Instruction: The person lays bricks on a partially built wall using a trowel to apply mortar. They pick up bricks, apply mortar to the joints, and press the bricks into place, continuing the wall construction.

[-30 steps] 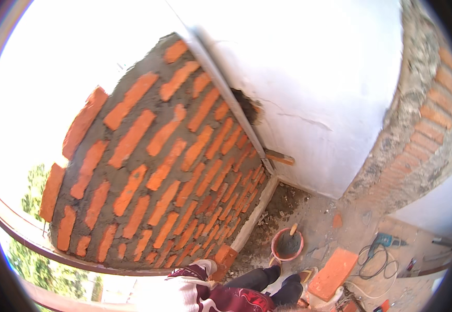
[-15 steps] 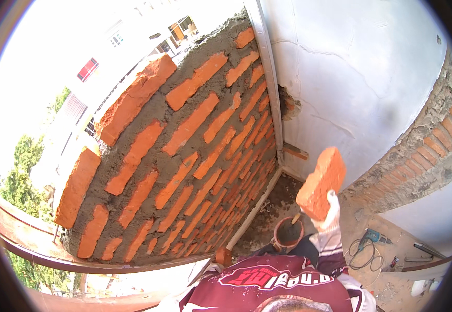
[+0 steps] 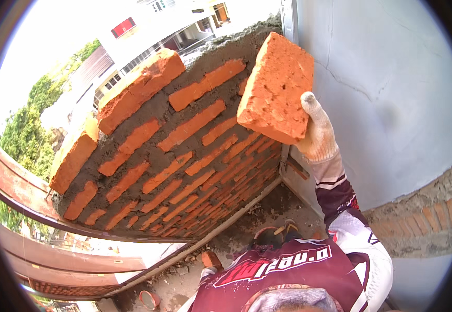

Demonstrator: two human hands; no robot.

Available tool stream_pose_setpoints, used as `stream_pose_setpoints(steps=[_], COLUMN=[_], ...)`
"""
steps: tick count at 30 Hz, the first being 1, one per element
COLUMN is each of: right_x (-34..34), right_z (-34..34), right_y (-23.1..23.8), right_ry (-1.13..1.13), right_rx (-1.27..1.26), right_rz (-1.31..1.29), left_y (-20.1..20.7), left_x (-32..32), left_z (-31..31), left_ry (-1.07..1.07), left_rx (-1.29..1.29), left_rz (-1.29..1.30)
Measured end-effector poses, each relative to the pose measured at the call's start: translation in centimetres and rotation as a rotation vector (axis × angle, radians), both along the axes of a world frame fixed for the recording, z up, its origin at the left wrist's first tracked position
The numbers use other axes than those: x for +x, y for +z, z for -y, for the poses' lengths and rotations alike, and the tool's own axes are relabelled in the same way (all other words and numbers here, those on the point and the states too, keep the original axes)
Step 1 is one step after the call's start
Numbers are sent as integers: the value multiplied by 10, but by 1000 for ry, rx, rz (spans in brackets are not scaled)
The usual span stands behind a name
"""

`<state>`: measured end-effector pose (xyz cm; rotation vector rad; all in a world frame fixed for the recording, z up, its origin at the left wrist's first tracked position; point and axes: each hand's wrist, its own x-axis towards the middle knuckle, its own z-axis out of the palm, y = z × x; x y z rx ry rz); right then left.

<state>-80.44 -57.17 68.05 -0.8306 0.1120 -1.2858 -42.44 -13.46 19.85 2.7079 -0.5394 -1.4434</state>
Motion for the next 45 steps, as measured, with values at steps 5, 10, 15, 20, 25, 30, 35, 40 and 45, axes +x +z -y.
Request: stream_pose_setpoints(steps=[5,10,15,20,25,30,35,40,45], right_x=[34,81,111,128,121,102,68,75,93], right_z=[71,102,101,97,105,106,95,105,118], right_y=[70,103,111,121,121,105,126,171,170], right_ry=[-3,-204,-320,-277,-232,-413,-832,-919,-757], right_rx=[-99,-33,15,36,27,-114,-652,-1380,-1562], right_rz=[16,-43,-80,-142,-393,-808,-1330,-1344,-1684], left_y=[4,-2,-10,-14,-19,-23,-25,-22,-19], left_x=[-90,-135,-134,-113,-92,-79,-77,-80,-95], left_z=[-20,-31,-34,-50,-68,-71,-68,-68,-55], left_ry=[128,159,137,132,119,118,133,164,201], left_rx=[-43,-107,-130,-117,-106,-100,-84,-68,-71], left_rz=[-25,-55,-81,-89,-88,-90,-85,-68,-59])
